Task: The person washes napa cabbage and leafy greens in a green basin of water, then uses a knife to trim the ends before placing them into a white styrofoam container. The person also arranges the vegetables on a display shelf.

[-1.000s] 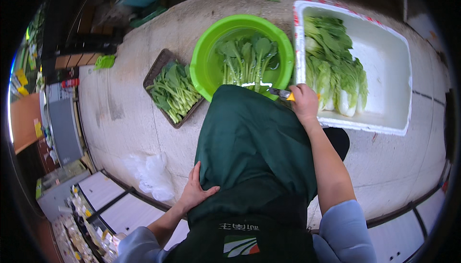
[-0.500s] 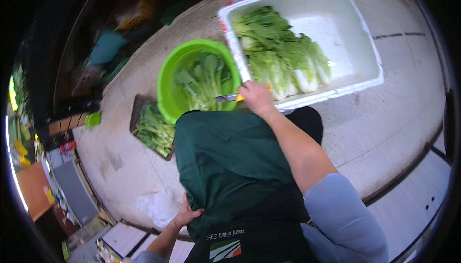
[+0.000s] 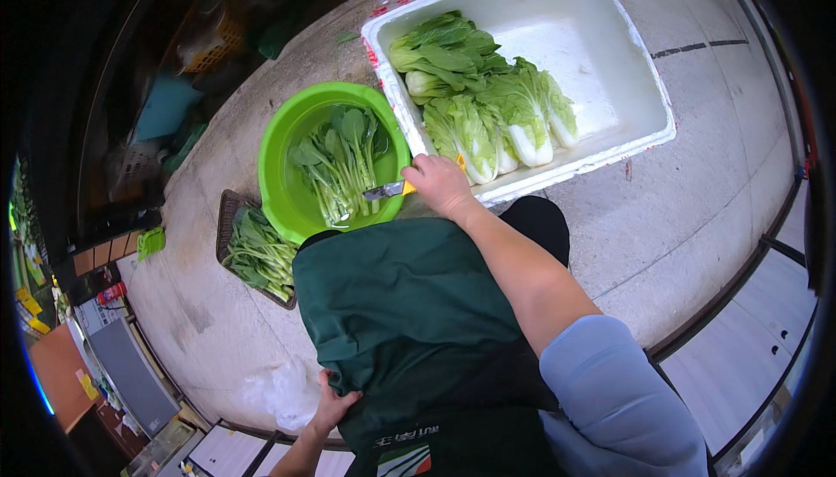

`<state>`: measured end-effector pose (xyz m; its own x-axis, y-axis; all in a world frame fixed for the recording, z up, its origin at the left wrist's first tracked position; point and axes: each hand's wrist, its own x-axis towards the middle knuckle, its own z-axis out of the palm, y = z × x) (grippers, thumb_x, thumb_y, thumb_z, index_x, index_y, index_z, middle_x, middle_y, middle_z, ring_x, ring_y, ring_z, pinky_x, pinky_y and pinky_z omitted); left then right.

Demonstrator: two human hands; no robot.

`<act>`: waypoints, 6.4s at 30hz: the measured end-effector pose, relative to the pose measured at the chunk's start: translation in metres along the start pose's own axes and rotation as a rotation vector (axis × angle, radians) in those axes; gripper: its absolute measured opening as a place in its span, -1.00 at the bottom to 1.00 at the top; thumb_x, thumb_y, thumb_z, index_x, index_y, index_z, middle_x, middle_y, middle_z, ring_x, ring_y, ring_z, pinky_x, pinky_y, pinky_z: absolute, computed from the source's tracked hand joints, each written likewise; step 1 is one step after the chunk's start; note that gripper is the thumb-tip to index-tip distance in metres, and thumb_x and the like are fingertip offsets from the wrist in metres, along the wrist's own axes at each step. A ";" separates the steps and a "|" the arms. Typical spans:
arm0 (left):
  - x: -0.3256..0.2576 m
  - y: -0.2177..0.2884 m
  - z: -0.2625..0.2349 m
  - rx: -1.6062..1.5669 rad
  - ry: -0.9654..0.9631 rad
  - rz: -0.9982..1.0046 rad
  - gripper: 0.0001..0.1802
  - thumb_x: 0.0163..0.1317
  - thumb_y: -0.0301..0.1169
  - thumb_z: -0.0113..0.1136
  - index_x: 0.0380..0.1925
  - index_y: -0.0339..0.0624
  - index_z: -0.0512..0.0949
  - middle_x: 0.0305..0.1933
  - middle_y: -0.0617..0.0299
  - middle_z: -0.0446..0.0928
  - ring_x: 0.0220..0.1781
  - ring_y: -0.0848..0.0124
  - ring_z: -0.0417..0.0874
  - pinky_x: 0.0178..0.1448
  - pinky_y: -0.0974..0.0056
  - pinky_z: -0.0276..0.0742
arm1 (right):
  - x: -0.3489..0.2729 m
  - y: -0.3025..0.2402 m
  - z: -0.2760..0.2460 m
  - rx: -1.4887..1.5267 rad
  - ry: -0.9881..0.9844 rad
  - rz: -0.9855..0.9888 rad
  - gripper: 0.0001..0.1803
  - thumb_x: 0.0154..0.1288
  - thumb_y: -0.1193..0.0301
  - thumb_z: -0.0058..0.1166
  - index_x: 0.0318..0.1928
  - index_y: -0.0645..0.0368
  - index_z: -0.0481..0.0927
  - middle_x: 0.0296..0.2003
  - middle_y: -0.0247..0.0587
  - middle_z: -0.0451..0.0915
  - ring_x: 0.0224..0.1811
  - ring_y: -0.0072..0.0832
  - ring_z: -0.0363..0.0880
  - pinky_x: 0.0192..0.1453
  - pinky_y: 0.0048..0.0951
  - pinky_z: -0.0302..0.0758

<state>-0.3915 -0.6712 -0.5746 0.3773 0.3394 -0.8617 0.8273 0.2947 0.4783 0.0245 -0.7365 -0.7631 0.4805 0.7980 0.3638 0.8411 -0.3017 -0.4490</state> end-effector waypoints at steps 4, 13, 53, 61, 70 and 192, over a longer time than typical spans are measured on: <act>0.009 0.002 0.002 -0.083 -0.027 0.041 -0.15 -0.03 -0.59 0.23 0.17 -0.15 -0.12 0.18 0.05 0.19 0.19 0.29 0.27 0.22 0.25 0.27 | 0.002 -0.003 0.004 0.030 0.037 -0.032 -0.82 -0.05 0.46 -0.01 -0.34 -0.01 0.44 -0.45 -0.31 0.35 -0.40 -0.37 0.46 -0.35 -0.37 0.41; 0.021 -0.012 -0.023 0.227 -0.112 0.254 -0.30 -0.10 -0.58 0.25 0.08 -0.19 0.16 -0.06 0.14 0.35 -0.01 0.36 0.40 0.10 0.29 0.33 | 0.000 -0.001 0.001 -0.026 0.041 0.011 -0.89 -0.03 0.44 -0.03 -0.41 -0.03 0.40 -0.48 -0.31 0.34 -0.37 -0.39 0.47 -0.30 -0.39 0.41; 0.093 0.032 -0.076 0.585 -0.366 0.862 -0.89 -0.01 -0.39 0.16 -0.50 -0.19 0.52 -0.35 0.12 0.47 -0.24 0.22 0.46 -0.05 0.21 0.33 | -0.126 0.076 -0.183 -0.430 0.333 1.016 -0.70 0.15 0.40 0.04 -0.07 0.09 0.44 -0.31 0.06 0.55 -0.22 -0.04 0.53 -0.16 -0.19 0.44; 0.184 0.033 -0.142 0.083 0.077 0.430 -0.59 0.34 -0.18 -0.15 -0.28 -0.34 0.53 -0.35 0.25 0.49 -0.31 0.49 0.44 -0.11 0.39 0.32 | -0.092 0.067 -0.161 -0.280 0.111 1.004 -0.64 0.10 0.40 0.07 -0.04 0.08 0.43 -0.32 0.03 0.58 -0.19 -0.01 0.52 -0.15 -0.16 0.44; 0.371 0.093 -0.107 0.393 0.321 0.448 -0.10 -0.02 0.02 0.28 0.20 -0.33 0.19 0.15 -0.15 0.36 0.16 0.17 0.41 0.23 0.27 0.27 | 0.011 -0.030 -0.015 -0.069 -0.192 0.559 -0.42 -0.02 0.18 0.22 0.02 0.10 0.38 -0.18 -0.08 0.44 -0.16 -0.13 0.49 -0.12 -0.22 0.45; 0.238 0.233 -0.030 -0.230 -0.246 0.649 -0.33 0.38 -0.06 -0.30 0.30 -0.33 -0.05 0.34 0.01 0.08 0.38 0.28 0.07 0.42 0.22 -0.11 | 0.097 -0.097 0.058 2.093 -0.299 0.885 -0.13 -0.09 0.39 0.32 0.24 0.10 0.12 0.00 -0.19 0.43 0.04 -0.41 0.43 0.14 -0.29 0.39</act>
<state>-0.1218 -0.4952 -0.6632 0.8671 0.3065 -0.3926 0.3070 0.2918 0.9059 -0.0243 -0.5998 -0.7313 0.2558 0.9065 -0.3360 -0.9156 0.1156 -0.3852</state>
